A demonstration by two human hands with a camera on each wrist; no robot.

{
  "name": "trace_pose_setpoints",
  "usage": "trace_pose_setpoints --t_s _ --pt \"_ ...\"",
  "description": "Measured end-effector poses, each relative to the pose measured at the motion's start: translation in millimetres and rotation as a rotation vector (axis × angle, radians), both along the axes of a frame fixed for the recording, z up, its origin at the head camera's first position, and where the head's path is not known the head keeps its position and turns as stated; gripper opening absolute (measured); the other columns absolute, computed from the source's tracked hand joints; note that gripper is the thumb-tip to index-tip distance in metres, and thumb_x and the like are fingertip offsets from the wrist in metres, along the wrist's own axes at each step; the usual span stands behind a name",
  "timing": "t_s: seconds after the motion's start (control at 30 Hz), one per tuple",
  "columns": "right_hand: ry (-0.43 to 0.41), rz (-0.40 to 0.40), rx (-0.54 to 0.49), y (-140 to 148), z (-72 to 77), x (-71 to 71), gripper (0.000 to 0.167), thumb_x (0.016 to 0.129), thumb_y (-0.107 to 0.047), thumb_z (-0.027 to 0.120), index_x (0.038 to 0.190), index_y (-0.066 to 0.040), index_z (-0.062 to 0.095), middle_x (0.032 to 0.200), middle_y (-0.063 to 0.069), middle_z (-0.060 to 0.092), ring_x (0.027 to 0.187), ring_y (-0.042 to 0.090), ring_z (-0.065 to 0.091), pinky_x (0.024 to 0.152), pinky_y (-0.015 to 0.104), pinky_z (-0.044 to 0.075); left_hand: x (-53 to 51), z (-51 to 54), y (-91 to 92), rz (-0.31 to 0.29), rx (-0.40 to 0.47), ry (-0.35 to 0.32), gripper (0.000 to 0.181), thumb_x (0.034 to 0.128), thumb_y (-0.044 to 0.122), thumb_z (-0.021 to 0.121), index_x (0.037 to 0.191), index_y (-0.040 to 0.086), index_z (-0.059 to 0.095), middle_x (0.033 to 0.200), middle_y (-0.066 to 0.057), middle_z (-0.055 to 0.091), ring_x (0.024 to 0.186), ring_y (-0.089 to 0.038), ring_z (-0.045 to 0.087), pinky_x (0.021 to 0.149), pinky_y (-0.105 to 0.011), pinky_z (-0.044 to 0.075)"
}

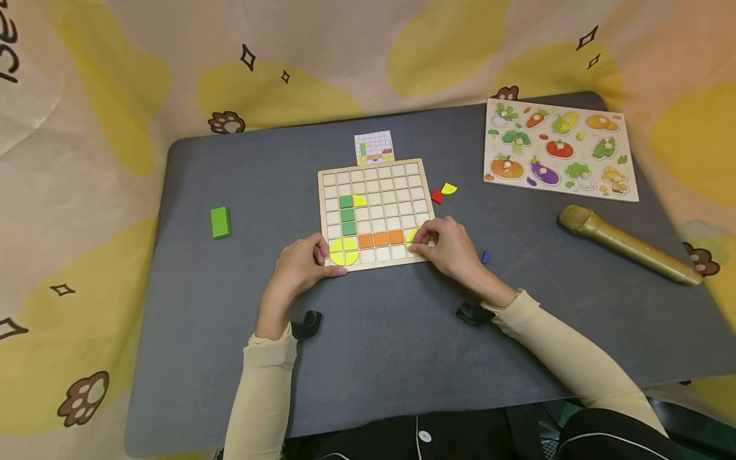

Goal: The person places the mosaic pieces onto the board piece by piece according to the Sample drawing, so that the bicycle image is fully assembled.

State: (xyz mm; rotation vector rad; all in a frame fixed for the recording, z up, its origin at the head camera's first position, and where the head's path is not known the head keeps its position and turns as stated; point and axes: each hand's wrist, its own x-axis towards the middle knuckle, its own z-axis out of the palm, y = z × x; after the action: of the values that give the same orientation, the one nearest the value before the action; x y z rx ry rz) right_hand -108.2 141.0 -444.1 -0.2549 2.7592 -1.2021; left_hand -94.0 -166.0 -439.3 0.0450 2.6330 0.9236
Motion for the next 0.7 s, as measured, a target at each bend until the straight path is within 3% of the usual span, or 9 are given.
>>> trace_pose_setpoints --t_s 0.13,0.3,0.5,0.7 --pt "0.003 0.001 0.008 1 -0.6 -1.5 0.015 0.085 -0.017 0.091 0.083 -0.011 0.077 0.078 0.005 0.068 0.067 0.019 0.05 0.063 0.035 0.037 0.0 0.2 0.0 0.0 0.001 0.001 0.05 0.0767 0.034 0.097 0.091 0.012 0.054 0.08 -0.003 0.053 0.075 -0.022 0.047 0.073 -0.035 0.032" --pt "-0.008 -0.032 0.016 7 1.8 -8.4 0.016 0.088 -0.018 0.088 0.088 -0.008 0.076 0.082 0.008 0.065 0.078 0.024 0.049 0.07 0.036 0.036 0.0 0.0 -0.2 0.003 0.004 -0.001 0.05 0.0766 0.033 0.097 0.091 0.011 0.055 0.08 -0.003 0.053 0.075 -0.022 0.047 0.072 -0.035 0.032" --pt "0.017 -0.102 0.031 21 4.3 -29.6 0.017 0.091 -0.016 0.084 0.095 -0.002 0.075 0.091 0.015 0.066 0.089 0.03 0.053 0.077 0.037 0.036 0.4 0.0 -0.1 0.009 0.005 -0.007 0.05 0.0767 0.033 0.097 0.091 0.011 0.055 0.081 -0.004 0.052 0.076 -0.023 0.047 0.073 -0.035 0.032" --pt "0.042 -0.181 0.049 38 3.4 -53.1 0.02 0.093 -0.016 0.083 0.101 0.0 0.074 0.098 0.019 0.066 0.085 0.03 0.056 0.074 0.037 0.038 0.1 -0.4 0.4 0.014 0.01 -0.008 0.05 0.0766 0.032 0.098 0.091 0.011 0.055 0.081 -0.004 0.052 0.076 -0.023 0.046 0.073 -0.035 0.032"
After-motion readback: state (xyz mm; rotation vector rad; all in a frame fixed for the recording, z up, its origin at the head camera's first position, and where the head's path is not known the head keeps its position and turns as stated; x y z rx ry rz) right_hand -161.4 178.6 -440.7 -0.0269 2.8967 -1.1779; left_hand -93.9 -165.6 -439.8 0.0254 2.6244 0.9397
